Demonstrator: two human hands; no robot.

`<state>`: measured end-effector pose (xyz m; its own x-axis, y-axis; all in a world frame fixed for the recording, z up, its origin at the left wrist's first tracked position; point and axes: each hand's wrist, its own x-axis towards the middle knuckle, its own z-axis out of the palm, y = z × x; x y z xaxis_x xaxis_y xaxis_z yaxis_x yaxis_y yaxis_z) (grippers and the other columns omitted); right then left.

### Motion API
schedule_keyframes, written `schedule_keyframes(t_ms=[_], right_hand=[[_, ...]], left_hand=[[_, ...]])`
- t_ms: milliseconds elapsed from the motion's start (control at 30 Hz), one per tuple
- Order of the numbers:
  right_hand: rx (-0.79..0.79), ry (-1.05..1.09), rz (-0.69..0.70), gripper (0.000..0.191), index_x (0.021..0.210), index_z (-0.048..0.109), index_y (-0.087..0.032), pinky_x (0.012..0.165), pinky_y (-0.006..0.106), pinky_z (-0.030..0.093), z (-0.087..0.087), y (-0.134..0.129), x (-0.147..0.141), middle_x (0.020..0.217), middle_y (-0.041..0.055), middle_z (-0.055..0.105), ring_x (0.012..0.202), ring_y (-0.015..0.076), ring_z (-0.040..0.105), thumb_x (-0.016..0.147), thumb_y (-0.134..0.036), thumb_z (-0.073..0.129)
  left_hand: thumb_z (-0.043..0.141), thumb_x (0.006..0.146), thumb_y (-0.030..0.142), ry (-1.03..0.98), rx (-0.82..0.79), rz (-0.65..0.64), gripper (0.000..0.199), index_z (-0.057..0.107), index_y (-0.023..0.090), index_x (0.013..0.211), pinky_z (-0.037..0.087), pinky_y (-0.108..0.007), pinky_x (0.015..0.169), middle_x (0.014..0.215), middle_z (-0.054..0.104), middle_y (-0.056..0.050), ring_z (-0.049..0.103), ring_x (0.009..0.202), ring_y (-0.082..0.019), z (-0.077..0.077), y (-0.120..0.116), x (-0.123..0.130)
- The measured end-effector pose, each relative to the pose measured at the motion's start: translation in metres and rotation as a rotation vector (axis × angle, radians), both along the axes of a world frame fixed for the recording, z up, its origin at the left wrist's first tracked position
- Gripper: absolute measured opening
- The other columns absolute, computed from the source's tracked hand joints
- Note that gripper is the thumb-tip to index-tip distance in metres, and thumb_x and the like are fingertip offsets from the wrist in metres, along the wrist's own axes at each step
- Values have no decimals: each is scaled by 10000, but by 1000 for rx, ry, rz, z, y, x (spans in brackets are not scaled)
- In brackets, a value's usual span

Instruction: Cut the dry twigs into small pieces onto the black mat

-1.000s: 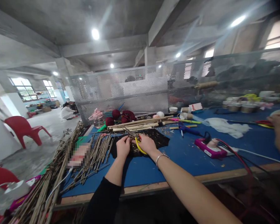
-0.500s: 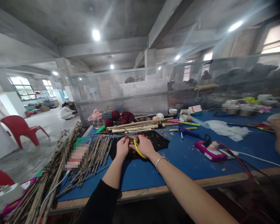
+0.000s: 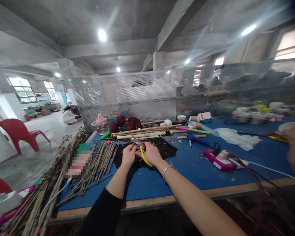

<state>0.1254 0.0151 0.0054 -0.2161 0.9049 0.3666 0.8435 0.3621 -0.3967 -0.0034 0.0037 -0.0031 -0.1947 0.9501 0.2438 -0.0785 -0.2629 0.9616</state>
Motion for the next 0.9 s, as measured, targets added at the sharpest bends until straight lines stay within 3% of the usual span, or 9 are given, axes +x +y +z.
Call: schedule_keyframes(t_ms=[167, 467, 633, 767, 900], right_hand=[[-99, -33, -17, 548, 985, 505, -178, 690, 270, 383, 3, -2, 0, 913, 94, 639, 893, 233, 599, 707, -650, 489], [-115, -72, -43, 572, 923, 560, -201, 657, 276, 401, 0, 2, 2, 875, 85, 651, 841, 234, 615, 692, -708, 434], [-87, -108, -52, 598, 927, 544, -188, 683, 296, 408, 3, -2, -1, 885, 99, 654, 857, 249, 615, 676, -720, 437], [-78, -103, -35, 623, 978, 512, -176, 697, 302, 408, 4, -5, -1, 905, 105, 650, 877, 254, 610, 679, -718, 436], [-63, -91, -26, 577, 957, 516, -188, 688, 288, 396, 4, -4, 0, 915, 97, 649, 883, 240, 606, 711, -700, 415]], left_hand=[[587, 689, 384, 35, -11, -12, 347, 673, 111, 886, 375, -172, 418, 677, 653, -33, 492, 467, -79, -3, 2, 0], [578, 699, 345, 16, -57, 44, 294, 665, 115, 861, 363, -170, 398, 678, 646, -36, 467, 432, -63, -2, 1, -1], [592, 676, 302, 58, -40, 161, 267, 681, 111, 840, 436, -205, 518, 739, 680, -60, 579, 590, -127, -2, 3, -6], [596, 666, 285, 150, 29, 180, 239, 695, 119, 807, 458, -239, 669, 765, 694, -56, 608, 706, -161, -3, 4, -9], [605, 661, 320, 182, 43, 184, 261, 705, 131, 810, 455, -234, 650, 769, 696, -53, 606, 709, -166, -3, 5, -11]])
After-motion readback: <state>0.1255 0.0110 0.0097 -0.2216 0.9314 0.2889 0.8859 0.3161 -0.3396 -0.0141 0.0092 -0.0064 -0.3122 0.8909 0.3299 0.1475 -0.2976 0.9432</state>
